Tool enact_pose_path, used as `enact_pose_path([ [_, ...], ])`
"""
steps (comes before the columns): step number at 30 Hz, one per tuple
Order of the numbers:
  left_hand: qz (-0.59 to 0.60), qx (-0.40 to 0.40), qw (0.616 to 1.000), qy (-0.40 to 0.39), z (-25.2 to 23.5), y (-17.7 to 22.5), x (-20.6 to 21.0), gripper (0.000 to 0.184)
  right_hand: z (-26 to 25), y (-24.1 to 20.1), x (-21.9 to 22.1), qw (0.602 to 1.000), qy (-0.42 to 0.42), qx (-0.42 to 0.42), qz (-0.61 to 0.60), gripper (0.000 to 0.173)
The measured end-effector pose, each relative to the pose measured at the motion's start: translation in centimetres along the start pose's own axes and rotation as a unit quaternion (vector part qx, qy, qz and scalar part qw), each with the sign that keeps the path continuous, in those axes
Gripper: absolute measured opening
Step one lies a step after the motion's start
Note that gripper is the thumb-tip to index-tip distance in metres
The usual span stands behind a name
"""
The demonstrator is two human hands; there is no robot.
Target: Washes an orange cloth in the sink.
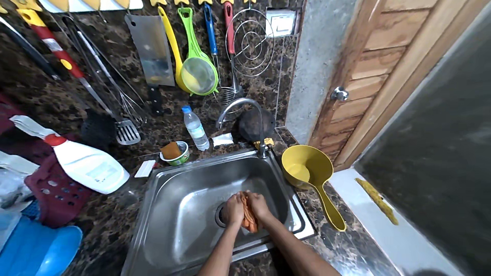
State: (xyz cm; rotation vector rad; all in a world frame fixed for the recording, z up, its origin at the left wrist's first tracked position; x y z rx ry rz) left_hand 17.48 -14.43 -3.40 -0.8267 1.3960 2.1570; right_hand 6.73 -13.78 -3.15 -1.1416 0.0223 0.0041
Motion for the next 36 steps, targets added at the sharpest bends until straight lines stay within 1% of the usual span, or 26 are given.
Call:
enact_pose_path([
  [1, 0.027, -0.025, 0.999, -0.010, -0.8, -0.9, -0.2, 0.048, 0.6, 0.0, -0.3, 0.997, -0.009, 0.006, -0.075, 0.040],
  [3, 0.168, -0.064, 0.983, -0.035, -2.1, -2.6, -0.1, 0.048, 0.8, 0.0, -1.3, 0.981, -0.023, 0.041, -0.190, 0.037],
  [4, 0.249, -0.080, 0.963, -0.060, -1.9, -2.8, 0.2, 0.049, 0.4, 0.3, -1.7, 0.973, -0.028, 0.064, -0.219, 0.044],
  [6, 0.348, -0.071, 0.929, -0.099, 0.2, -1.3, 0.6, 0.047, -0.9, 1.4, -1.9, 0.975, -0.026, 0.091, -0.200, 0.067],
  [7, 0.357, -0.044, 0.927, -0.104, 1.6, 0.1, 0.8, 0.046, -1.5, 2.0, -1.9, 0.983, -0.012, 0.094, -0.156, 0.071],
  [8, 0.354, -0.014, 0.930, -0.098, 3.1, 1.4, 1.1, 0.046, -1.8, 2.4, -1.8, 0.990, 0.014, 0.100, -0.102, 0.064],
  [10, 0.321, 0.030, 0.944, -0.070, 6.1, 3.8, 1.9, 0.052, -1.1, 2.2, -1.9, 0.991, 0.043, 0.125, 0.006, 0.044],
  [12, 0.240, 0.071, 0.967, -0.047, 7.6, 4.5, 2.9, 0.063, 0.4, 0.5, -2.1, 0.986, 0.010, 0.127, 0.105, 0.041],
  [13, 0.196, 0.088, 0.976, -0.042, 7.7, 4.5, 3.1, 0.063, 0.1, 0.7, -2.2, 0.983, -0.006, 0.108, 0.146, 0.042],
  [15, 0.104, 0.084, 0.990, -0.032, 6.8, 4.4, 2.7, 0.049, -1.5, 2.0, -1.9, 0.972, -0.015, 0.120, 0.201, 0.046],
  [16, 0.064, 0.064, 0.995, -0.032, 6.0, 4.4, 2.4, 0.041, -1.9, 2.3, -1.7, 0.967, -0.008, 0.137, 0.216, 0.049],
  [17, 0.035, 0.035, 0.998, -0.034, 4.9, 4.2, 2.1, 0.036, -1.7, 2.3, -1.2, 0.965, 0.002, 0.145, 0.220, 0.048],
  [18, 0.023, 0.007, 0.999, -0.033, 3.8, 3.7, 2.0, 0.034, -1.2, 2.3, -0.7, 0.970, 0.014, 0.147, 0.193, 0.044],
  [20, 0.036, -0.038, 0.998, -0.019, 1.4, 1.6, 2.3, 0.032, -0.6, 2.4, 0.3, 0.987, 0.029, 0.142, 0.072, 0.043],
  [23, 0.018, -0.090, 0.996, 0.002, -1.2, -1.5, 2.1, 0.041, 0.1, 2.1, 0.9, 0.994, -0.028, 0.086, -0.061, 0.042],
  [24, -0.006, -0.094, 0.995, 0.010, -1.8, -1.5, 1.5, 0.047, 0.0, 1.8, 0.8, 0.992, -0.027, 0.064, -0.101, 0.042],
  [25, -0.031, -0.088, 0.995, 0.015, -2.2, -1.2, 0.8, 0.051, -0.1, 1.5, 0.4, 0.991, -0.003, 0.051, -0.124, 0.042],
  [26, -0.053, -0.075, 0.996, 0.012, -2.5, -1.1, 0.1, 0.054, -0.4, 1.4, -0.3, 0.992, 0.034, 0.046, -0.111, 0.041],
  [27, -0.076, -0.062, 0.995, 0.002, -2.6, -0.9, -0.8, 0.057, -0.9, 1.5, -1.3, 0.996, 0.063, 0.045, -0.052, 0.037],
  [28, -0.101, -0.051, 0.993, -0.013, -2.7, -0.6, -1.7, 0.058, -1.3, 1.7, -2.2, 0.995, 0.075, 0.054, 0.043, 0.036],
  [29, -0.124, -0.036, 0.991, -0.033, -2.7, -0.1, -2.5, 0.058, -1.3, 1.9, -2.9, 0.984, 0.072, 0.073, 0.148, 0.045],
  [31, -0.129, 0.012, 0.988, -0.087, -2.5, 0.7, -3.3, 0.057, -1.0, 1.8, -2.8, 0.944, 0.033, 0.118, 0.307, 0.083],
  [32, -0.101, 0.042, 0.988, -0.111, -2.3, 1.1, -3.4, 0.054, -1.0, 2.0, -2.3, 0.929, 0.016, 0.123, 0.348, 0.100],
  [34, 0.020, 0.086, 0.985, -0.151, -1.6, 2.0, -3.2, 0.048, -1.5, 2.7, -1.3, 0.925, -0.026, 0.109, 0.362, 0.126],
  [35, 0.091, 0.092, 0.977, -0.169, -1.0, 2.4, -3.3, 0.046, -2.0, 3.1, -1.1, 0.936, -0.053, 0.087, 0.338, 0.131],
  [36, 0.161, 0.092, 0.966, -0.180, -0.4, 2.7, -3.4, 0.044, -2.3, 3.3, -1.0, 0.953, -0.075, 0.057, 0.288, 0.124],
])
Point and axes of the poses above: each hand's wrist, its own z-axis away from the middle knuckle, its own x-axis out of the palm, y = z × x, the point moved 2 cm from there along -z, towards the middle knuckle, and after that the axes turned 1 degree about z, right-handed, at the moved point
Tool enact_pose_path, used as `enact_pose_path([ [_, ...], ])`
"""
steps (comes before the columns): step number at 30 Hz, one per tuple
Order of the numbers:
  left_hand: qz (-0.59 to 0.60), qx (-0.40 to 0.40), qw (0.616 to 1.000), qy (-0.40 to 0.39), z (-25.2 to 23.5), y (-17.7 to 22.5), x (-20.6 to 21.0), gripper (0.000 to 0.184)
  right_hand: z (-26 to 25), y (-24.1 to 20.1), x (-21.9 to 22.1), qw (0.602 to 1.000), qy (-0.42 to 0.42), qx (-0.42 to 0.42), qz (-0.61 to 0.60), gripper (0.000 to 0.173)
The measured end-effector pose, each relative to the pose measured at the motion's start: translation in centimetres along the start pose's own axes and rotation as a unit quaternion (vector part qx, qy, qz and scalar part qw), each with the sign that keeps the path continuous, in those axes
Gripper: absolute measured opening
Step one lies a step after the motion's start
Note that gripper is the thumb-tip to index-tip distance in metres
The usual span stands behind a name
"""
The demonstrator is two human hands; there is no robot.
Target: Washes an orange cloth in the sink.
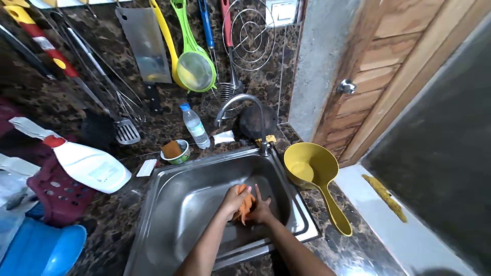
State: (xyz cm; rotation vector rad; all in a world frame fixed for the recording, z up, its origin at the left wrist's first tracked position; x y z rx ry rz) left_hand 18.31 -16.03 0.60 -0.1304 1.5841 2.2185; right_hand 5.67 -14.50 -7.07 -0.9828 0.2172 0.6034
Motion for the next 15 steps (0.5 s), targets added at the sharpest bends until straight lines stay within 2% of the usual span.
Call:
enact_pose_path([
  [1, 0.076, 0.008, 0.997, 0.003, 0.5, 0.3, 0.0, 0.044, -0.1, 0.0, 0.1, 0.998, -0.007, -0.039, -0.055, 0.103],
  [2, 0.152, 0.015, 0.988, 0.021, 0.9, 0.4, -0.1, 0.044, -0.2, -0.2, 0.1, 0.992, -0.008, -0.066, -0.110, 0.072],
  [3, 0.223, 0.021, 0.973, 0.058, 1.1, 0.3, -0.4, 0.045, -0.2, -0.5, 0.2, 0.983, -0.016, -0.085, -0.165, 0.049],
  [4, 0.280, 0.024, 0.953, 0.110, 1.1, 0.0, -0.8, 0.046, 0.0, -0.9, 0.2, 0.971, -0.012, -0.098, -0.218, 0.039],
  [6, 0.340, -0.005, 0.913, 0.227, 0.4, -1.4, -1.4, 0.047, 0.6, -1.9, 0.0, 0.946, 0.032, -0.123, -0.298, 0.032],
  [8, 0.350, -0.089, 0.893, 0.267, 0.0, -3.3, -1.1, 0.044, 1.8, -3.3, -0.1, 0.918, 0.046, -0.136, -0.370, 0.028],
  [9, 0.366, -0.145, 0.885, 0.248, 0.1, -3.9, -0.6, 0.045, 2.4, -3.9, -0.1, 0.904, 0.034, -0.139, -0.403, 0.028],
  [11, 0.450, -0.225, 0.849, 0.165, 0.6, -4.1, 0.3, 0.062, 3.2, -4.5, -0.4, 0.874, -0.015, -0.132, -0.467, 0.031],
  [13, 0.521, -0.216, 0.816, 0.127, 0.8, -3.8, 0.6, 0.062, 3.3, -4.2, -0.8, 0.854, -0.053, -0.093, -0.509, 0.035],
  [14, 0.539, -0.194, 0.811, 0.119, 0.8, -3.6, 0.6, 0.058, 3.3, -3.9, -1.1, 0.852, -0.061, -0.066, -0.516, 0.036],
  [15, 0.526, -0.171, 0.824, 0.120, 0.8, -3.5, 0.5, 0.051, 3.3, -3.6, -1.5, 0.856, -0.060, -0.035, -0.513, 0.035],
])
Point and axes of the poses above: each hand's wrist, its own z-axis away from the middle knuckle, its own x-axis out of the palm, y = z × x, the point moved 2 cm from there along -z, towards the middle knuckle, and after that the axes turned 1 degree about z, right-handed, at the moved point
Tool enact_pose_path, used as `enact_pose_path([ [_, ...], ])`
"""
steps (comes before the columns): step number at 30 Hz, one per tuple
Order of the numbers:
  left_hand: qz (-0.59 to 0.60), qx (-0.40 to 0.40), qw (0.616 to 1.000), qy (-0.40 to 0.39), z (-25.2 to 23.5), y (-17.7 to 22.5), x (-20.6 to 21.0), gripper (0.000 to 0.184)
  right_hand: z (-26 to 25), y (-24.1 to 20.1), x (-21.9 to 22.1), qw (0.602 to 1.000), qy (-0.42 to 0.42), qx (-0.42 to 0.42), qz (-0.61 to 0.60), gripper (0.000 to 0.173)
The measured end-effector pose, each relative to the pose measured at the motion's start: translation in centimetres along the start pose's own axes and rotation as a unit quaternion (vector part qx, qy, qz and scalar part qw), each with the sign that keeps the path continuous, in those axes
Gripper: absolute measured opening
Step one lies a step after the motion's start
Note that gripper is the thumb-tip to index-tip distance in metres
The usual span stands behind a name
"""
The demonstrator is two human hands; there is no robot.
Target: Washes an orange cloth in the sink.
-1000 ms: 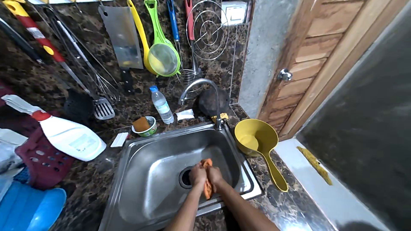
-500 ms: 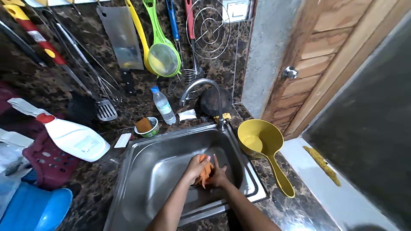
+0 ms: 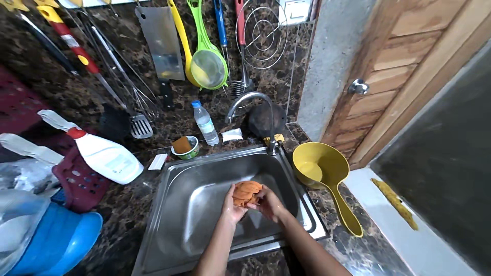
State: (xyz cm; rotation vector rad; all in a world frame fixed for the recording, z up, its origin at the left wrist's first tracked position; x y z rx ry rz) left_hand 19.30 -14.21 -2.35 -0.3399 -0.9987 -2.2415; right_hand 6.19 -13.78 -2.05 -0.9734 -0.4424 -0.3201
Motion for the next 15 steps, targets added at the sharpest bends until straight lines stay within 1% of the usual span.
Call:
enact_pose_path([
  [1, -0.056, 0.030, 0.998, 0.000, 0.0, 0.3, 0.0, 0.045, 0.1, -0.2, -0.4, 0.999, 0.024, 0.016, 0.016, 0.035],
  [2, -0.150, 0.061, 0.987, 0.005, -0.1, 0.7, -0.1, 0.043, 0.2, -0.4, -0.7, 0.998, 0.049, 0.020, 0.043, 0.036],
  [3, -0.271, 0.097, 0.958, 0.008, -0.1, 1.3, -0.3, 0.043, 0.1, -0.5, -1.1, 0.994, 0.066, 0.014, 0.090, 0.039],
  [4, -0.401, 0.147, 0.904, 0.012, -0.3, 2.0, -0.4, 0.042, -0.1, -0.6, -1.7, 0.985, 0.073, -0.006, 0.158, 0.039],
  [5, -0.512, 0.201, 0.835, 0.022, -0.5, 2.9, -0.6, 0.039, -0.4, -0.6, -2.3, 0.968, 0.075, -0.035, 0.238, 0.034],
  [6, -0.587, 0.240, 0.773, 0.032, -0.5, 3.7, -0.7, 0.037, -0.6, -0.6, -2.9, 0.940, 0.076, -0.060, 0.326, 0.032],
  [7, -0.622, 0.262, 0.738, 0.030, -0.4, 4.5, -0.8, 0.034, -0.7, -0.6, -3.3, 0.905, 0.086, -0.073, 0.409, 0.036],
  [9, -0.642, 0.274, 0.716, -0.016, 0.0, 5.5, -0.5, 0.033, 0.9, -1.3, -2.6, 0.846, 0.103, -0.034, 0.522, 0.056],
  [10, -0.648, 0.271, 0.710, -0.050, 0.3, 5.8, -0.1, 0.034, 2.0, -1.6, -1.9, 0.828, 0.103, -0.021, 0.550, 0.063],
  [11, -0.652, 0.270, 0.704, -0.076, 0.5, 5.9, 0.2, 0.035, 3.5, -1.9, -1.0, 0.819, 0.093, -0.037, 0.564, 0.065],
  [12, -0.657, 0.271, 0.698, -0.092, 0.8, 6.1, 0.7, 0.036, 5.4, -2.3, -0.1, 0.812, 0.075, -0.078, 0.573, 0.061],
  [13, -0.663, 0.276, 0.689, -0.098, 1.0, 6.2, 1.2, 0.036, 7.8, -3.0, 0.8, 0.800, 0.055, -0.141, 0.580, 0.053],
  [14, -0.669, 0.287, 0.678, -0.098, 1.4, 6.4, 1.7, 0.035, 10.4, -3.8, 1.4, 0.779, 0.050, -0.219, 0.585, 0.043],
  [15, -0.671, 0.305, 0.669, -0.094, 1.8, 6.5, 2.3, 0.033, 13.0, -4.7, 1.6, 0.742, 0.073, -0.314, 0.587, 0.034],
])
Point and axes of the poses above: each hand's wrist, its own z-axis away from the middle knuckle, its own x-axis out of the palm, y = z × x, the point moved 2 cm from there along -z, towards the middle knuckle, and after that the axes turned 1 degree about z, right-handed, at the moved point
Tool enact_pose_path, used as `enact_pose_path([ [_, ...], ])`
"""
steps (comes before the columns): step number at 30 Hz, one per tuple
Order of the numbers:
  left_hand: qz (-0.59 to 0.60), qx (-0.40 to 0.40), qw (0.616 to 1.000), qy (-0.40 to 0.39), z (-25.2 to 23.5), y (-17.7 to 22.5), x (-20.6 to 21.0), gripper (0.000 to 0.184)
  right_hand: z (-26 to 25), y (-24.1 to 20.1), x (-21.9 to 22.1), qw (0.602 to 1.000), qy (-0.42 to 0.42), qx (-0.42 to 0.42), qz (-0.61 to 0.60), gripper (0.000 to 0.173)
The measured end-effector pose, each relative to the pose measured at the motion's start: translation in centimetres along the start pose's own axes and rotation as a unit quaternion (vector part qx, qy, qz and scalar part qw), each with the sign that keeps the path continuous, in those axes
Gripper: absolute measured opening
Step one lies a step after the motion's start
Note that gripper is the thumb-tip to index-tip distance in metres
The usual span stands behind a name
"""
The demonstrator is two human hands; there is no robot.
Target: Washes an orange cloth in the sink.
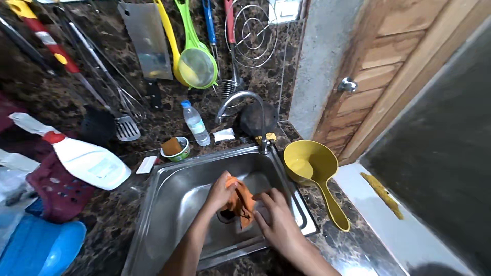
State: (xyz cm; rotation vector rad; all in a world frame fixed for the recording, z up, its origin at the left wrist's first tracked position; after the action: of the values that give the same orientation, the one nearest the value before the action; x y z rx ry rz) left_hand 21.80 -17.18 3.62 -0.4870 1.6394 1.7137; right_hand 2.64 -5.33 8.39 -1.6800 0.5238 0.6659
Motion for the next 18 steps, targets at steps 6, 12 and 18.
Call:
enact_pose_path([
  [6, -0.083, 0.048, 0.995, -0.006, 1.2, 3.3, 1.1, 0.040, 3.9, 4.6, -11.5, 0.914, 0.366, 0.031, 0.171, 0.063],
  [12, -0.107, 0.066, 0.980, -0.152, 2.7, 6.0, 0.1, 0.034, 2.3, 11.2, -10.5, 0.731, 0.041, 0.370, -0.572, 0.047],
  [18, 0.404, 0.107, 0.904, -0.087, 2.0, 3.0, 0.9, 0.016, 2.1, 11.4, -11.9, 0.723, 0.024, 0.334, -0.604, 0.014],
])
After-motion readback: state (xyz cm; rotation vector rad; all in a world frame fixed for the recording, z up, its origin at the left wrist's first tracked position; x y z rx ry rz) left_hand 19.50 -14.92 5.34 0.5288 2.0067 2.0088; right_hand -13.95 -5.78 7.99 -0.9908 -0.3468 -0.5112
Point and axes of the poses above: each hand's wrist, its own z-axis away from the middle knuckle, its own x-axis out of the palm, y = z × x, the point moved 2 cm from there along -z, towards the middle knuckle, and after that the axes turned 1 degree about z, right-handed, at the moved point
